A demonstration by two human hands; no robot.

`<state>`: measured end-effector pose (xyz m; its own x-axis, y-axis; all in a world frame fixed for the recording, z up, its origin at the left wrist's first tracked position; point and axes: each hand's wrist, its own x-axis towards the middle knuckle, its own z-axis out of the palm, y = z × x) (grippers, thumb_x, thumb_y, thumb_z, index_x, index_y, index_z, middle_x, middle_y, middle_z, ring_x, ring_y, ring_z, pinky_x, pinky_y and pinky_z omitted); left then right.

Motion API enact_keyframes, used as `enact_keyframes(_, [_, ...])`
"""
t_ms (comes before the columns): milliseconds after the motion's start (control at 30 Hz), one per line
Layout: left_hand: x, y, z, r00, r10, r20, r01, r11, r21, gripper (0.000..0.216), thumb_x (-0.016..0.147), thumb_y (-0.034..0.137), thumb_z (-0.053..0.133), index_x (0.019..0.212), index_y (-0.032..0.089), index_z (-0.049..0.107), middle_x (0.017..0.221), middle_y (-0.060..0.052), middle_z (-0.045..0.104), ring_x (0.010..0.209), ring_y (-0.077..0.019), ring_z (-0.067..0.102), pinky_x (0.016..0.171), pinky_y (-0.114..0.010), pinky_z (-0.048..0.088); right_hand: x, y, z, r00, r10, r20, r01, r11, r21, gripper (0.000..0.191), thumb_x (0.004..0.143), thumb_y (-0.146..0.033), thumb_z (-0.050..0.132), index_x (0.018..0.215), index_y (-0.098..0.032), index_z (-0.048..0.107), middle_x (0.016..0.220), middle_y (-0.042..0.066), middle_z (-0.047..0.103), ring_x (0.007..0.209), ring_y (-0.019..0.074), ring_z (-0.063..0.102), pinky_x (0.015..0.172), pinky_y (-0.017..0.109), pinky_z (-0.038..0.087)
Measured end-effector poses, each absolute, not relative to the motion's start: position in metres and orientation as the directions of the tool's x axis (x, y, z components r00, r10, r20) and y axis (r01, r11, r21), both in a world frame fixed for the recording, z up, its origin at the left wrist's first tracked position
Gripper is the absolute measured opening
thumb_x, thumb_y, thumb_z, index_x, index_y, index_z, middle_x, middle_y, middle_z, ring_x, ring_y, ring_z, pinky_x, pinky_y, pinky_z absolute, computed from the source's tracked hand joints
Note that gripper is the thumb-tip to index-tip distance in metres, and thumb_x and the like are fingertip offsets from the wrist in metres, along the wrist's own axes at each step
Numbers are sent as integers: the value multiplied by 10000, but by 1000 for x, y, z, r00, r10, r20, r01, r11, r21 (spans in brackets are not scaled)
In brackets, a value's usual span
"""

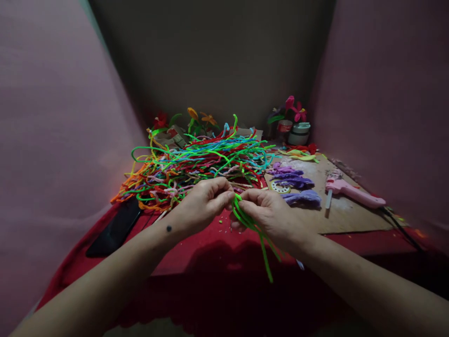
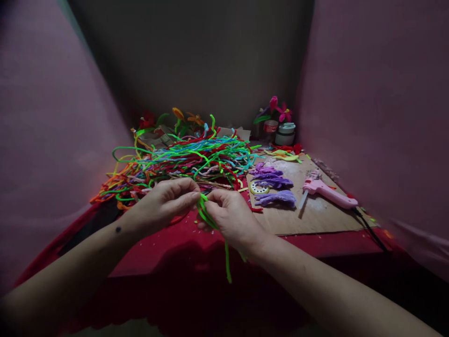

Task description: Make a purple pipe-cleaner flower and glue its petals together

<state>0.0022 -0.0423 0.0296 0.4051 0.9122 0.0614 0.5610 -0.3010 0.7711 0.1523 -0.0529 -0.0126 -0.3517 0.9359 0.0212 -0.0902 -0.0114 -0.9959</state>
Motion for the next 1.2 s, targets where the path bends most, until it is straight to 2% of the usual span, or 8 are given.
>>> enact_keyframes(167, [10,-42,20,322,937,136,518,-295,803,154,805,248,459,686,156,490,454,75,409,386,-47,322,379,-172,245,153,-54,-18,-387,922,-22,-133,-79,-988,169,784,-235,508,672,-119,558,600,0,566,479,84,554,498,223,466])
enact_keyframes(367, [11,-39,14,328,943,56,278,-153,948,106,778,256,516,837,172,544,546,67,476,398,-40,360,382,-162,283,157,-54,-20,-455,882,-121,-218,-242,-945,168,770,-212,532,645,-104,561,554,12,574,425,79,540,429,202,454])
enact_keyframes(467, [11,-39,15,389,921,-5,253,-101,962,155,767,296,545,836,164,588,514,56,481,404,-45,371,381,-160,286,161,-53,-22,-498,859,-121,-292,-298,-909,136,739,-195,559,649,-95,573,537,19,578,413,93,548,415,214,463])
enact_keyframes(700, [15,-43,19,288,956,50,410,-170,896,141,758,249,548,666,147,578,441,50,504,359,-44,374,374,-164,293,166,-56,-21,-579,790,-204,-259,-414,-873,107,742,-166,546,666,-95,572,547,33,604,408,104,560,424,226,478])
enact_keyframes(867, [17,-43,11,222,929,298,598,-371,711,129,754,239,545,673,160,607,489,32,523,433,-73,442,438,-185,341,165,-63,-27,-556,788,-264,-190,-430,-883,138,724,-210,602,662,-95,559,545,44,627,421,113,582,412,197,444])
enact_keyframes(967, [16,-40,7,179,907,381,651,-400,645,141,760,259,535,674,170,605,491,32,504,458,-82,433,447,-192,327,165,-66,-34,-548,787,-283,-209,-456,-865,176,690,-256,641,683,-100,560,557,36,629,442,118,590,421,203,448])
enact_keyframes(1067, [13,-32,9,142,945,295,565,-322,760,156,751,284,549,651,168,576,461,51,441,422,-65,369,412,-187,278,165,-67,-39,-537,789,-298,-241,-482,-842,195,676,-279,646,732,-107,573,537,8,602,438,123,588,423,221,455])
enact_keyframes(1200, [7,-20,6,225,973,45,222,-96,970,208,725,342,584,648,155,537,431,72,375,363,-40,283,365,-181,201,163,-63,-42,-529,807,-263,-298,-467,-833,203,686,-278,631,781,-106,585,538,-15,571,423,114,573,445,251,474])
